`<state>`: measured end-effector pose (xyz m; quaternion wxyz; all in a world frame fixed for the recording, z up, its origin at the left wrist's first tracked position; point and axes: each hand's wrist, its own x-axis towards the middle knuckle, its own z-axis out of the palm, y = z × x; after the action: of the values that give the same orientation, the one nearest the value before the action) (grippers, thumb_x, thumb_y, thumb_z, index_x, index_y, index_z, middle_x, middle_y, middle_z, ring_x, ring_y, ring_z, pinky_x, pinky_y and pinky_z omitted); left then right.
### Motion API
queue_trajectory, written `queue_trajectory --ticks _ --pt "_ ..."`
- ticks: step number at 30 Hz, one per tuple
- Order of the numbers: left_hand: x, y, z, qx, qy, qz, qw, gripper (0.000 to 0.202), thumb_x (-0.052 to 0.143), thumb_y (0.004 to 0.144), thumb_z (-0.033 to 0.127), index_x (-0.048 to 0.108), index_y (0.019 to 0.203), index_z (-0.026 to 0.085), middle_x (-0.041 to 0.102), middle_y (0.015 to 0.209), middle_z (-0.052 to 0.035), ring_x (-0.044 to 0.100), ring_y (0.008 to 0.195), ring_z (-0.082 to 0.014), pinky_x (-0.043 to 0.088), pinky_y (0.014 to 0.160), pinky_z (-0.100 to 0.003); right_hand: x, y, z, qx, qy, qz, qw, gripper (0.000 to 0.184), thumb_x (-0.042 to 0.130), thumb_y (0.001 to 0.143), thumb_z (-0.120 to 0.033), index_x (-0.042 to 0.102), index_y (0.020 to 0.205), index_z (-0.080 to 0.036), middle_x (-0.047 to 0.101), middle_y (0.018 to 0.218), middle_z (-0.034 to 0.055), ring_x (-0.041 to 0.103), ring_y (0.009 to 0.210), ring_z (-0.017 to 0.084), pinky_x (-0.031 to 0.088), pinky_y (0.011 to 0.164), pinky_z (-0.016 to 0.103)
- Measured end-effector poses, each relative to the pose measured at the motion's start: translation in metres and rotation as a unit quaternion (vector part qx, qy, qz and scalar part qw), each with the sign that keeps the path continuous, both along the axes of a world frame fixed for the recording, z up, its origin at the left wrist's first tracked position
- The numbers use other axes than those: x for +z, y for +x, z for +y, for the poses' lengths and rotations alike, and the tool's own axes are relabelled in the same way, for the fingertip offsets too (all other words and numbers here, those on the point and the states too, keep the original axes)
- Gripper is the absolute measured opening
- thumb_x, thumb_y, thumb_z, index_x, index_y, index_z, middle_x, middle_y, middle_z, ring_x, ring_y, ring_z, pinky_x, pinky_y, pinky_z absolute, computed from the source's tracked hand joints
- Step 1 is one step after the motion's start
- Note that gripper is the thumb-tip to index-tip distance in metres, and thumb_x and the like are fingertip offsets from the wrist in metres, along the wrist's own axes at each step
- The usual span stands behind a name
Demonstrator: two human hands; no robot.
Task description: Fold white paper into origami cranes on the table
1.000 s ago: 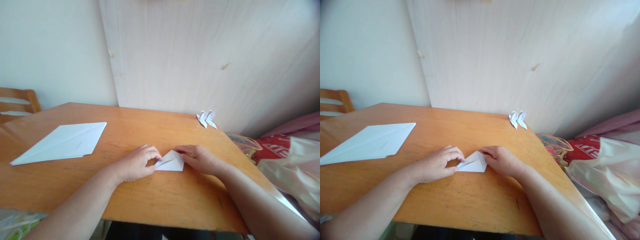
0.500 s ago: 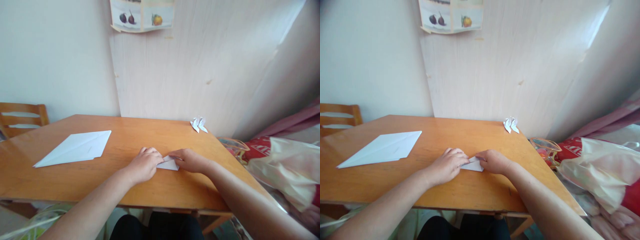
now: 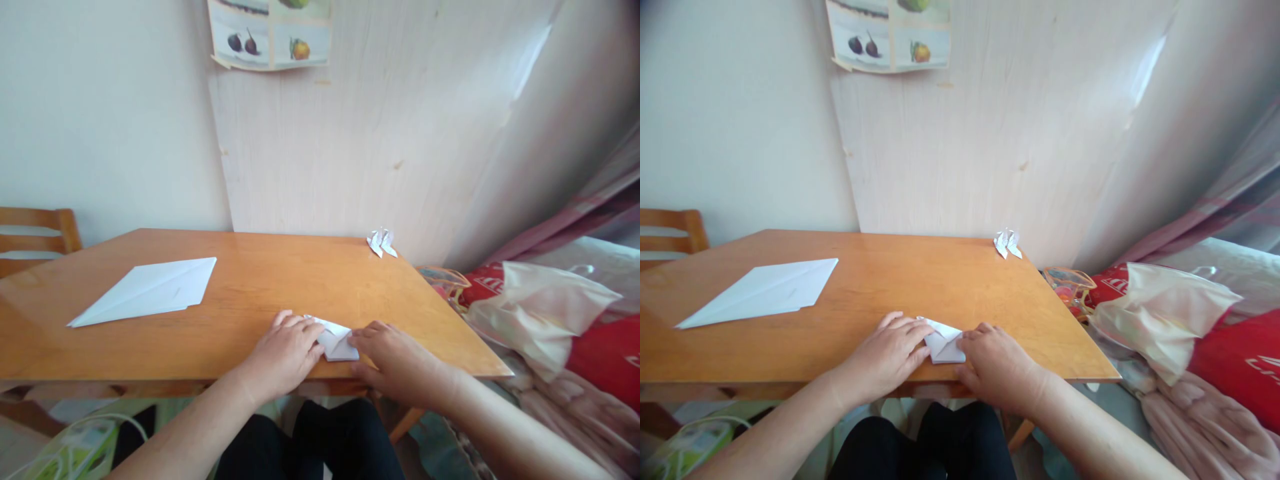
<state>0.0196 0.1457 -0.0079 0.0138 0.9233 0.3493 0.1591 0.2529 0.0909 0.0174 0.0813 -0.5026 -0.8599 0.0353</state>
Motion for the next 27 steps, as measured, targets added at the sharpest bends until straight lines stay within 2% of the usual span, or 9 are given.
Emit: queue_trajectory --ticks 3,6,8,10,14,18,20,23,27 --pt "-0.002 -0.003 -0.015 -0.01 -0.004 -0.012 1.0 0.038 0.053 0.096 0.05 0.061 0.124 0.027 0.061 0.133 -0.008 0.047 0.131 -0.0303 0.02 0.114 -0.057 -0.012 -0.005 -0.02 0.005 0.016 0.007 1.0 0.02 0.061 0.089 -0.03 0.068 0.104 -0.018 0.07 0.102 0.0092 0.06 0.096 0.026 0.043 0.087 0.04" --pt "0.0 -0.006 -0.026 -0.015 -0.008 -0.021 1.0 0.057 0.066 0.084 0.061 0.059 0.128 0.026 0.06 0.128 -0.0092 0.05 0.122 -0.0318 0.031 0.108 -0.054 -0.016 -0.009 -0.031 0.007 0.016 0.018 1.0 0.013 0.06 0.09 -0.031 0.066 0.095 -0.02 0.068 0.095 0.0065 0.059 0.091 0.025 0.043 0.084 0.039" --pt "0.001 -0.008 -0.031 -0.018 -0.014 -0.024 0.999 0.053 0.07 0.083 0.055 0.06 0.126 0.025 0.062 0.119 -0.008 0.053 0.112 -0.0298 0.039 0.1 -0.048 -0.014 -0.009 -0.033 0.001 0.021 0.034 0.999 0.012 0.063 0.089 -0.032 0.065 0.092 -0.021 0.066 0.092 0.0054 0.058 0.09 0.024 0.043 0.082 0.038" --pt "-0.001 -0.01 -0.034 -0.02 -0.013 -0.025 0.999 0.046 0.071 0.086 0.046 0.059 0.126 0.025 0.063 0.115 -0.0072 0.054 0.108 -0.0286 0.041 0.097 -0.046 -0.011 -0.007 -0.032 -0.009 0.041 0.05 0.998 0.018 0.067 0.087 -0.034 0.064 0.098 -0.021 0.065 0.097 0.0062 0.056 0.094 0.026 0.043 0.084 0.039" --pt "-0.01 -0.013 -0.036 -0.018 0.014 -0.036 0.999 0.042 0.073 0.085 0.033 0.058 0.123 0.025 0.064 0.118 -0.0073 0.052 0.116 -0.0301 0.034 0.105 -0.051 -0.013 -0.006 -0.026 0.012 0.052 0.062 0.997 0.045 0.075 0.079 -0.037 0.06 0.119 -0.02 0.061 0.111 0.0095 0.053 0.104 0.028 0.042 0.09 0.043" --pt "-0.018 -0.016 -0.039 -0.023 0.041 -0.049 0.998 0.03 0.068 0.089 0.028 0.058 0.117 0.026 0.064 0.124 -0.0053 0.048 0.125 -0.031 0.023 0.113 -0.057 -0.024 -0.011 -0.025 0.027 0.045 0.066 0.996 0.039 0.071 0.081 -0.029 0.061 0.117 -0.021 0.061 0.106 0.008 0.053 0.101 0.027 0.043 0.088 0.042" --pt "-0.019 -0.015 -0.041 -0.019 0.047 -0.052 0.997 0.024 0.066 0.09 0.028 0.06 0.112 0.025 0.064 0.123 -0.0057 0.05 0.122 -0.0307 0.027 0.11 -0.056 -0.028 -0.013 -0.025 0.025 0.052 0.069 0.996 0.034 0.07 0.082 -0.027 0.063 0.115 -0.02 0.062 0.103 0.008 0.053 0.099 0.026 0.042 0.088 0.041" --pt "-0.017 -0.013 -0.043 -0.005 0.043 -0.045 0.998 0.012 0.063 0.092 0.028 0.062 0.103 0.023 0.065 0.109 -0.0064 0.054 0.107 -0.0283 0.038 0.098 -0.049 -0.03 -0.014 -0.023 0.025 0.057 0.072 0.995 0.028 0.067 0.084 -0.026 0.065 0.112 -0.02 0.062 0.1 0.0083 0.053 0.097 0.026 0.042 0.087 0.04" --pt "-0.018 -0.009 -0.046 0.001 0.045 -0.048 0.998 0.004 0.061 0.092 0.026 0.061 0.094 0.021 0.063 0.096 -0.0049 0.053 0.098 -0.0263 0.039 0.091 -0.046 -0.028 -0.014 -0.022 0.032 0.057 0.076 0.995 0.024 0.064 0.087 -0.026 0.067 0.111 -0.019 0.062 0.098 0.0085 0.053 0.096 0.025 0.043 0.085 0.039"
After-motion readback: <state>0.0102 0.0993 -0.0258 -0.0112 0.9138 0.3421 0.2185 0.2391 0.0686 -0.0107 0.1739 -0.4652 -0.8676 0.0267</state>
